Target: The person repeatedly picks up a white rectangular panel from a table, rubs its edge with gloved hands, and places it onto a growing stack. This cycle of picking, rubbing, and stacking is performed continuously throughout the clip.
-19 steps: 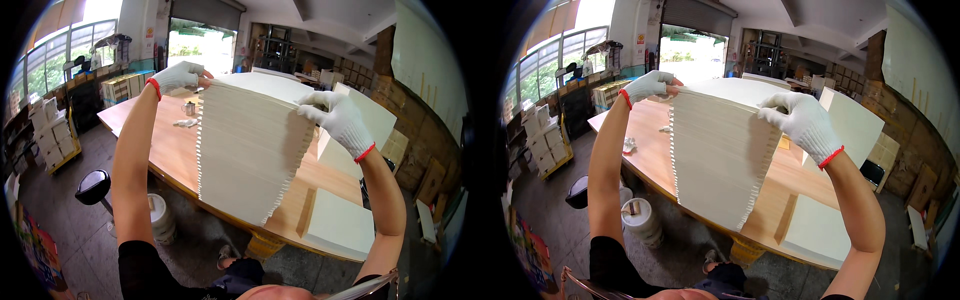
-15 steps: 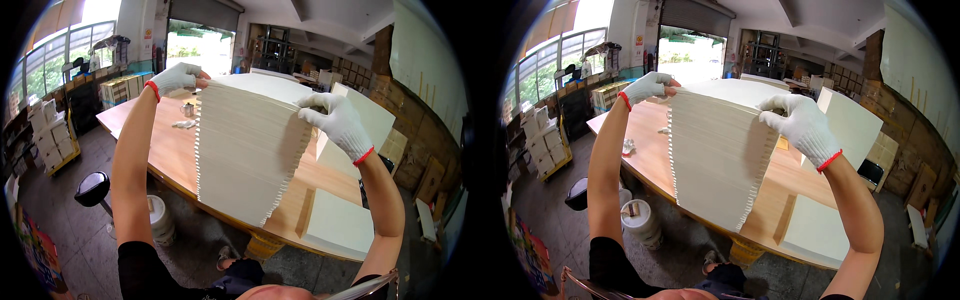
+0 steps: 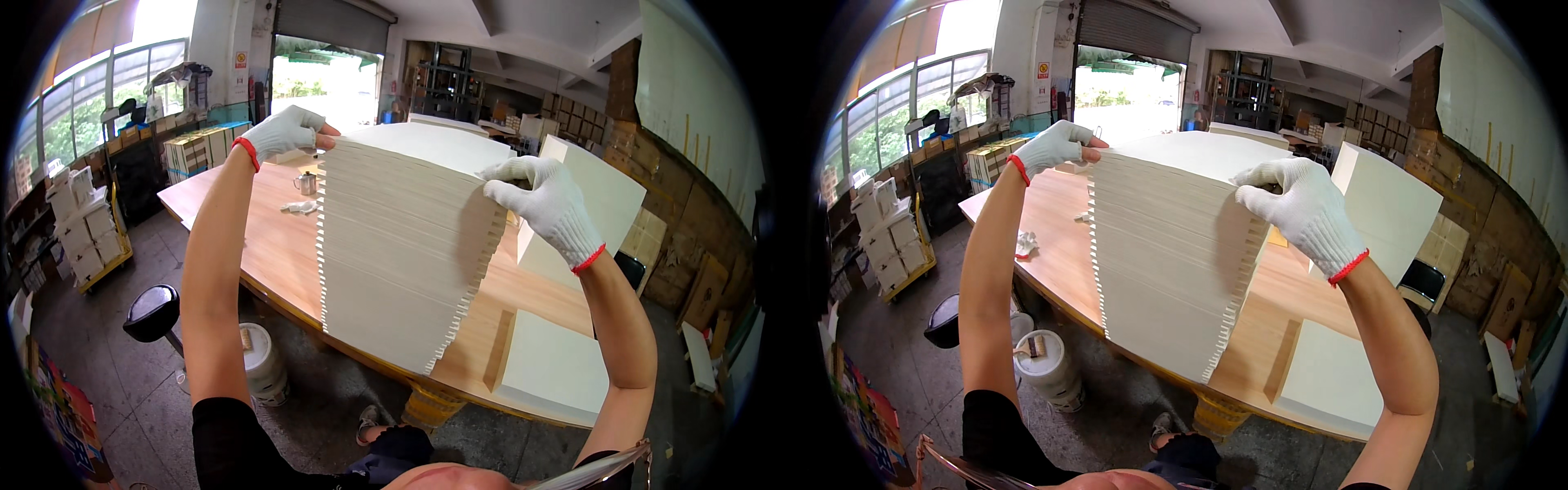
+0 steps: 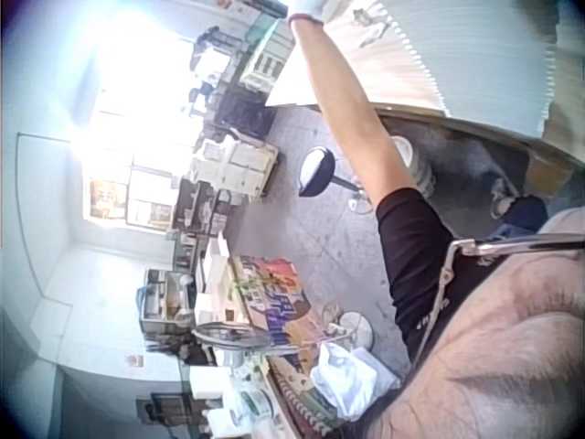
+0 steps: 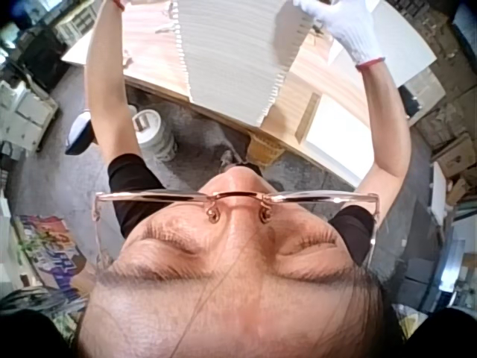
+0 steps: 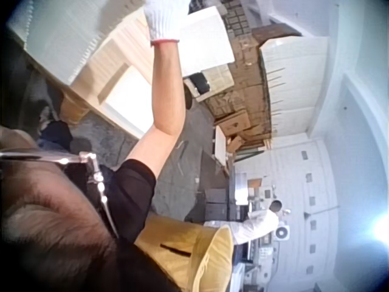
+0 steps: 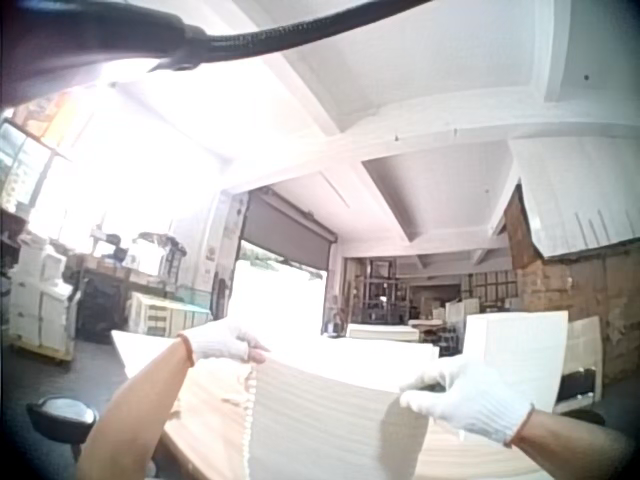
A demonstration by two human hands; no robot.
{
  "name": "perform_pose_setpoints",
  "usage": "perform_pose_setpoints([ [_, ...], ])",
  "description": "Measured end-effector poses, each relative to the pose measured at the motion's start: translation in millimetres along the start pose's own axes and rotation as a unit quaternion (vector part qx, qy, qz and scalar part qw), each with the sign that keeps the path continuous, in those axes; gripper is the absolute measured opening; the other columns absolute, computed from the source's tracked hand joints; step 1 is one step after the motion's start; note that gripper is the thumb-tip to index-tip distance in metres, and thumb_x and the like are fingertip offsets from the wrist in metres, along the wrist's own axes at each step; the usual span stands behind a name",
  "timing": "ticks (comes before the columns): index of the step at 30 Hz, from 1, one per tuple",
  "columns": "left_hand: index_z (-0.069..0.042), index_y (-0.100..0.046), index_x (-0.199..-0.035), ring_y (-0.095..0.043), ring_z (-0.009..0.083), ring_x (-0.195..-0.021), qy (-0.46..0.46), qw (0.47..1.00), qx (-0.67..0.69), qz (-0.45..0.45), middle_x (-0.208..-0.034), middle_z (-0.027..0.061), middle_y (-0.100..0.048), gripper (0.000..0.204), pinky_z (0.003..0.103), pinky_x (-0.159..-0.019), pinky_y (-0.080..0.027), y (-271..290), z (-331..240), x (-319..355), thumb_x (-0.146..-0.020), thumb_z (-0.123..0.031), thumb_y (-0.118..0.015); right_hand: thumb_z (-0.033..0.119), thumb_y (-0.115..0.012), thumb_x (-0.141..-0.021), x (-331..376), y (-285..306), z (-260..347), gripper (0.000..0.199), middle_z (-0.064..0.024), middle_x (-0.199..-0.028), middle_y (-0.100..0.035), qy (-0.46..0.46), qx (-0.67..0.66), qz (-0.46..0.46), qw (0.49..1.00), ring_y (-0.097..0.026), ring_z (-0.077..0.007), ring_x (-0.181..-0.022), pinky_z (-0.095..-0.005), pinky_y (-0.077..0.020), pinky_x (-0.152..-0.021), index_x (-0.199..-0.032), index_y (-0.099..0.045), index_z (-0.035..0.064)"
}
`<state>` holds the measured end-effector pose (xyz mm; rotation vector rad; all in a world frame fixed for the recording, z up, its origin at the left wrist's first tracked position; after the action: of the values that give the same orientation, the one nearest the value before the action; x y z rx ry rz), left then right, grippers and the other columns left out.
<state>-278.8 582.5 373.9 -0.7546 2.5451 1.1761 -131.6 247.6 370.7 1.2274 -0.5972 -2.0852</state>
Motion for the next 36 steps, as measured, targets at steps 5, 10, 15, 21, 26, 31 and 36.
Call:
perform_pose_setpoints([
  [5, 0.001, -0.073, -0.111, -0.059, 0.0076, -0.073, -0.012, 1.0, -0.008, -0.002, -0.082, 0.0026, -0.071, 0.035, 0.023, -0.069, -0.048, -1, 2, -1, -0.082, -0.017, -0.081, 0.019, -0.07, -0.084, 2, -1, 3, 0.026, -0.008, -0.09, -0.076, -0.004, 0.006, -0.006, 1.0, -0.067, -0.0138, -0.08, -0.0283, -0.0527, -0.078, -0.102, -0.076, 0.0019],
  [10, 0.002, -0.073, -0.111, -0.059, 0.007, -0.071, -0.019, 0.999, -0.026, -0.011, -0.08, 0.0022, -0.071, 0.036, 0.023, -0.069, -0.047, 0, 1, -1, -0.082, -0.018, -0.081, 0.019, -0.07, -0.083, 1, -3, 1, 0.027, -0.0085, -0.092, -0.076, -0.001, -0.024, -0.008, 1.0, -0.067, -0.0135, -0.081, -0.0284, -0.0526, -0.078, -0.103, -0.076, 0.0015],
  [15, 0.002, -0.074, -0.11, -0.059, 0.0067, -0.071, -0.023, 0.999, -0.036, -0.016, -0.079, 0.0018, -0.071, 0.036, 0.023, -0.069, -0.047, 1, 0, -1, -0.082, -0.018, -0.081, 0.017, -0.07, -0.083, 2, -1, 5, 0.027, -0.0081, -0.093, -0.075, 0.018, 0.004, -0.015, 1.0, -0.066, -0.013, -0.08, -0.0278, -0.0522, -0.077, -0.103, -0.076, 0.0008],
  [21, 0.002, -0.074, -0.108, -0.055, 0.0057, -0.068, 0.0, 0.999, -0.052, -0.003, -0.075, -0.0006, -0.067, 0.034, 0.022, -0.065, -0.044, -2, -2, 2, -0.082, -0.018, -0.081, 0.018, -0.069, -0.086, 9, -2, 9, 0.024, -0.0103, -0.087, -0.072, 0.095, 0.049, -0.036, 0.994, -0.065, -0.0181, -0.076, -0.0303, -0.0523, -0.073, -0.104, -0.076, 0.0037],
  [26, 0.001, -0.075, -0.105, -0.049, 0.0041, -0.065, 0.003, 0.995, -0.099, 0.007, -0.07, -0.0048, -0.061, 0.032, 0.022, -0.063, -0.041, -3, -8, 0, -0.083, -0.021, -0.08, 0.019, -0.067, -0.087, 19, -3, 12, 0.017, -0.0115, -0.08, -0.065, 0.163, 0.144, -0.087, 0.972, -0.064, -0.0272, -0.072, -0.0359, -0.0516, -0.067, -0.098, -0.076, 0.0094],
  [31, -0.006, -0.071, -0.12, -0.051, 0.0039, -0.074, 0.063, 0.98, -0.182, 0.045, -0.083, -0.005, -0.066, 0.041, 0.022, -0.067, -0.041, 2, -14, 8, -0.089, -0.033, -0.073, 0.024, -0.067, -0.087, 21, -11, 21, 0.018, -0.0114, -0.082, -0.066, 0.242, 0.261, -0.141, 0.924, -0.065, -0.0303, -0.074, -0.0387, -0.0527, -0.064, -0.101, -0.076, 0.0143],
  [36, -0.015, -0.053, -0.143, -0.06, 0.0238, -0.113, -0.076, 0.928, -0.354, -0.087, -0.123, 0.0115, -0.067, 0.06, 0.038, -0.098, -0.046, 22, -9, 12, -0.089, -0.035, -0.069, 0.036, -0.065, -0.093, 71, 8, 29, 0.036, -0.0127, -0.1, -0.07, 0.338, 0.247, -0.215, 0.883, -0.068, -0.0288, -0.084, -0.0372, -0.0552, -0.07, -0.119, -0.067, 0.0125],
])
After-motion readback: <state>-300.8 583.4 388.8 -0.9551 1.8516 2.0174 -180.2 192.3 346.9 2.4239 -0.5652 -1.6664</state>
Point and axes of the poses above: each hand's wrist, its own x-axis away from the middle knuckle, its own y-axis out of the back of the hand, z = x × y, the point moved 7 cm from there along -x, towards the middle knuckle
